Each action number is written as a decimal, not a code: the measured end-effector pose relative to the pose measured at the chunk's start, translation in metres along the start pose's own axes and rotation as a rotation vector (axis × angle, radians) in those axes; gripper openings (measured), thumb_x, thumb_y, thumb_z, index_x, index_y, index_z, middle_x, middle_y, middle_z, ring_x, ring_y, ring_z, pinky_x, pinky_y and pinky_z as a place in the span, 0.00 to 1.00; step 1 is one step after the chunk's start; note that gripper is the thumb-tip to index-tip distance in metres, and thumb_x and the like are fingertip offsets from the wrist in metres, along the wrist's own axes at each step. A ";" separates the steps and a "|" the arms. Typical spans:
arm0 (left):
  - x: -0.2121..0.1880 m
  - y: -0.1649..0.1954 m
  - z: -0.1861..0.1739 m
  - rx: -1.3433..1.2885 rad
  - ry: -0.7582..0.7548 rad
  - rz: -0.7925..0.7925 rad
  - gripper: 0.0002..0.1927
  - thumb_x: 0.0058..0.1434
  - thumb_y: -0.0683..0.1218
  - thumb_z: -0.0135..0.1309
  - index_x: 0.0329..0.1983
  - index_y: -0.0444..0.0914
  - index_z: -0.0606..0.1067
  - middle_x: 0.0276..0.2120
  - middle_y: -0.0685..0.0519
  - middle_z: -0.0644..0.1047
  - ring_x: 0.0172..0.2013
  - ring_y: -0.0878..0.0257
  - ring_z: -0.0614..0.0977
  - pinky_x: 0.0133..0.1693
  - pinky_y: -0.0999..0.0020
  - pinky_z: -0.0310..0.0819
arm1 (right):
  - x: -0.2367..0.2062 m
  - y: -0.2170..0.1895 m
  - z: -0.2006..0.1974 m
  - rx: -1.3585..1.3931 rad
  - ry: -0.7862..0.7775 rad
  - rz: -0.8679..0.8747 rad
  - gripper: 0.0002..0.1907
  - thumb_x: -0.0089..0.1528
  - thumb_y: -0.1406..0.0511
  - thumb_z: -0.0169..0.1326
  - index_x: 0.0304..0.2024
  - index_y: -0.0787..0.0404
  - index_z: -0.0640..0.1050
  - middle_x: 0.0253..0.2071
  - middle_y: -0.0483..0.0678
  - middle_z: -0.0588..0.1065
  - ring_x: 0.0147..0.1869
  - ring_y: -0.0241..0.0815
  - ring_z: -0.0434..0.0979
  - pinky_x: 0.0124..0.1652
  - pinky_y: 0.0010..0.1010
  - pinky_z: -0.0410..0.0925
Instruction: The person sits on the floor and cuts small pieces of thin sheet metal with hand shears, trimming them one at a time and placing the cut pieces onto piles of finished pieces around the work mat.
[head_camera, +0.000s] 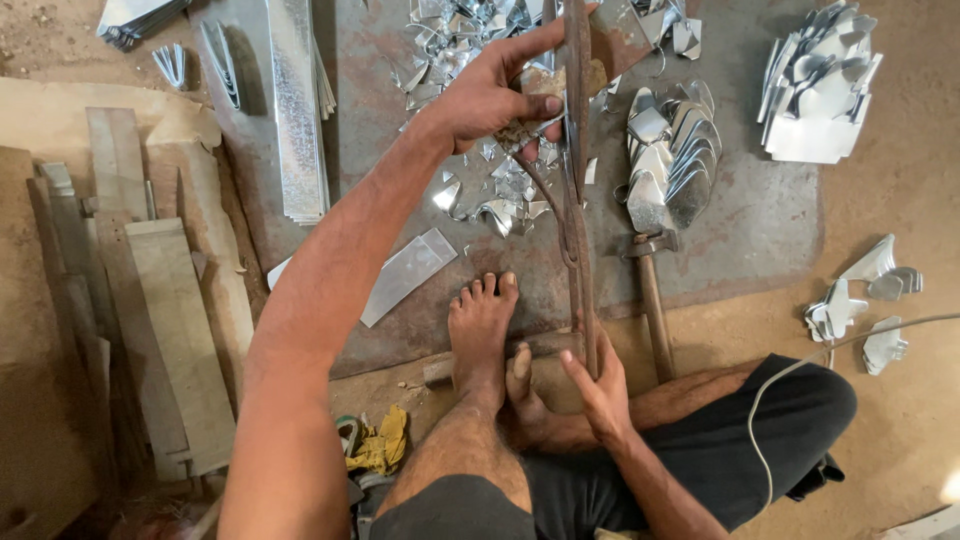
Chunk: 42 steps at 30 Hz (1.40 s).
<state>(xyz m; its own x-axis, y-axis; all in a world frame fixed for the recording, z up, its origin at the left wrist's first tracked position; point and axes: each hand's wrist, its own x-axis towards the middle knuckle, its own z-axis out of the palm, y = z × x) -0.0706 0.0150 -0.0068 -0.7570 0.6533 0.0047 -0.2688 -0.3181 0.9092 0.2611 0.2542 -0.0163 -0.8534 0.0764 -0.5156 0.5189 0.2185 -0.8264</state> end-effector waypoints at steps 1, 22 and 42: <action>0.001 0.000 0.000 -0.002 -0.008 0.010 0.36 0.71 0.29 0.54 0.78 0.46 0.61 0.47 0.49 0.83 0.34 0.62 0.85 0.28 0.64 0.86 | 0.001 0.001 0.001 0.002 -0.004 0.022 0.38 0.61 0.60 0.58 0.71 0.64 0.64 0.68 0.55 0.68 0.72 0.48 0.66 0.63 0.41 0.63; -0.001 -0.017 -0.007 0.033 0.011 0.002 0.36 0.72 0.30 0.55 0.80 0.40 0.59 0.52 0.48 0.83 0.36 0.62 0.86 0.30 0.67 0.85 | 0.031 0.043 0.002 -0.196 0.038 -0.224 0.33 0.58 0.72 0.49 0.67 0.70 0.61 0.59 0.62 0.70 0.62 0.55 0.72 0.60 0.40 0.65; -0.004 -0.034 0.004 -0.130 0.052 -0.044 0.36 0.67 0.29 0.53 0.76 0.41 0.57 0.62 0.52 0.74 0.35 0.60 0.85 0.28 0.64 0.83 | -0.008 -0.026 0.003 -0.046 -0.114 0.164 0.18 0.61 0.65 0.61 0.51 0.69 0.77 0.45 0.56 0.80 0.45 0.43 0.82 0.43 0.35 0.76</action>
<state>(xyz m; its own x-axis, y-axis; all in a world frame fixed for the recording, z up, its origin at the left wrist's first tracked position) -0.0555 0.0262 -0.0363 -0.7719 0.6330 -0.0584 -0.3746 -0.3788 0.8463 0.2543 0.2451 0.0085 -0.7450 0.0050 -0.6670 0.6457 0.2563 -0.7193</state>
